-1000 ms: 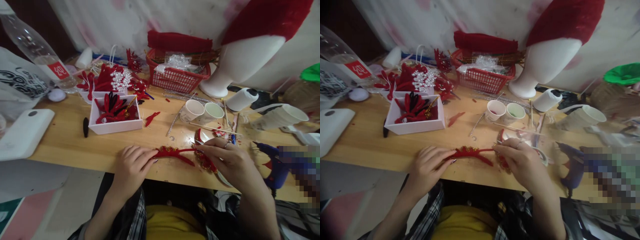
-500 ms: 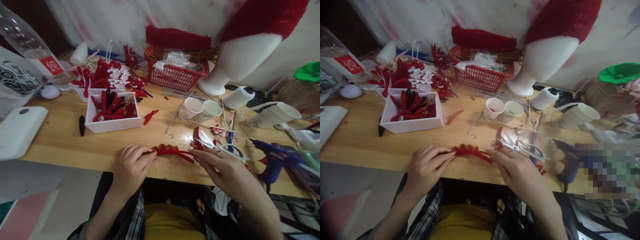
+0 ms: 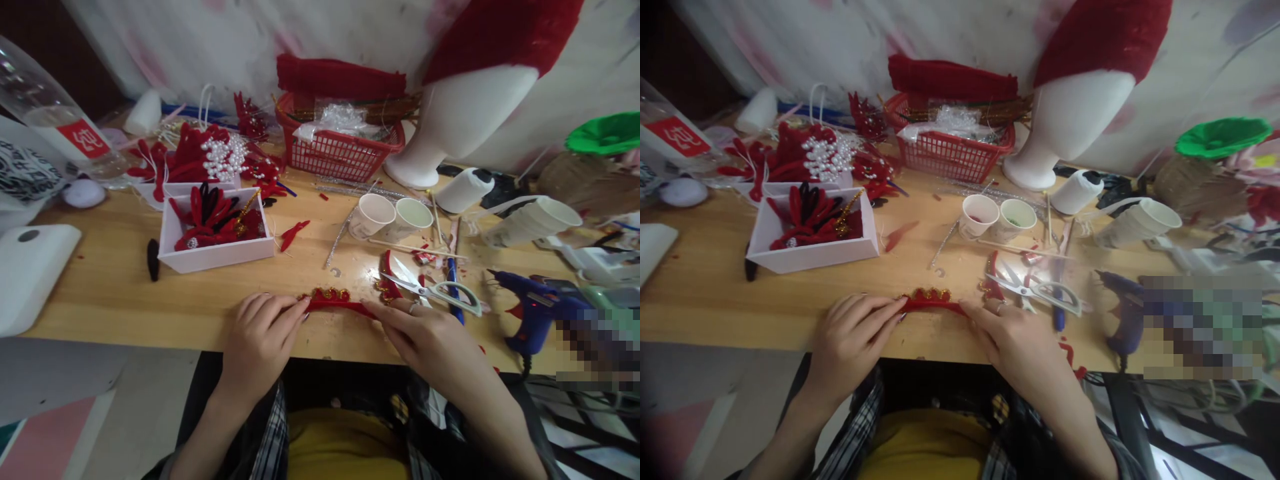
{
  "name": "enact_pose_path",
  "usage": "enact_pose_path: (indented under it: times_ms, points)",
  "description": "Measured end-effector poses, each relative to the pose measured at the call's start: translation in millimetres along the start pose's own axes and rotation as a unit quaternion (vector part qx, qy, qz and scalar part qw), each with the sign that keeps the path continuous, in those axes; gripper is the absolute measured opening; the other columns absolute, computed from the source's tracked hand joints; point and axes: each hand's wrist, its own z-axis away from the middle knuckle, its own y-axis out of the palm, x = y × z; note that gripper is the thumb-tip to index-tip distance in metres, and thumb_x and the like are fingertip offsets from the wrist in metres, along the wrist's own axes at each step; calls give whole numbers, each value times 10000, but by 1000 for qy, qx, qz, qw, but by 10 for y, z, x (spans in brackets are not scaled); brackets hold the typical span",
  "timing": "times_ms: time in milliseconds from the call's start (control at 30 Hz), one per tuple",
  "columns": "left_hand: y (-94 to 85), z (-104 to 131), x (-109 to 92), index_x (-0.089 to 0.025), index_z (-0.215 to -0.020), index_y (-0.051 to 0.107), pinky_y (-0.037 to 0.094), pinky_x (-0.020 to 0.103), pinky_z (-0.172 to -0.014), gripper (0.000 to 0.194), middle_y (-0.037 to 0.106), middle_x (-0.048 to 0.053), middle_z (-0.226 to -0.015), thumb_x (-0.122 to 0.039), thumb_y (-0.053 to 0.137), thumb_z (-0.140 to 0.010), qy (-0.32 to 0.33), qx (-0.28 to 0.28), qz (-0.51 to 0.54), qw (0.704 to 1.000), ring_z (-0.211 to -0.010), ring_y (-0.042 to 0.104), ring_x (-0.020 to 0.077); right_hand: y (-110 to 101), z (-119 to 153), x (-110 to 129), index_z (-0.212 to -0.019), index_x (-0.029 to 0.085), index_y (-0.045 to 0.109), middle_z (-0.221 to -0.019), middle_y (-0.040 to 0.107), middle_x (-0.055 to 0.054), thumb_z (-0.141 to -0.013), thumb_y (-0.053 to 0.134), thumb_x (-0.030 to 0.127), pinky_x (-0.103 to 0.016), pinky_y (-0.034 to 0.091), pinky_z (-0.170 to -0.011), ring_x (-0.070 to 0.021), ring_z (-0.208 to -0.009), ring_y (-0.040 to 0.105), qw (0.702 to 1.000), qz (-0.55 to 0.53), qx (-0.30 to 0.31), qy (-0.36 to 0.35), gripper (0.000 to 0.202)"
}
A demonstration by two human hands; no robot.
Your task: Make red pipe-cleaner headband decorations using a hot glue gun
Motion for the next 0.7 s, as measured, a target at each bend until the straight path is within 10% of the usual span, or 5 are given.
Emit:
enact_pose_path:
  times_ms: [300, 700]
  points:
    - [3, -182, -134, -204, -1166, 652, 428, 509, -996, 258, 708, 88, -1110, -185, 663, -909, 0, -18, -1, 1000, -1060, 610, 264, -73, -48, -27, -1055, 184, 702, -878, 774, -72, -1003, 464, 181, -270, 506, -602, -181, -673, 713, 998, 1, -55, 6, 244]
    - [-45, -75, 42, -202, -1065, 672, 449, 455, -891, 193, 715, 50, -957, -199, 708, -875, -22, 9, -6, 1000, -912, 635, 237, -8, 65, -104, -1044, 196, 727, -1018, 741, -92, -966, 477, 97, -278, 578, -766, -180, -925, 723, 985, -141, -98, 13, 279]
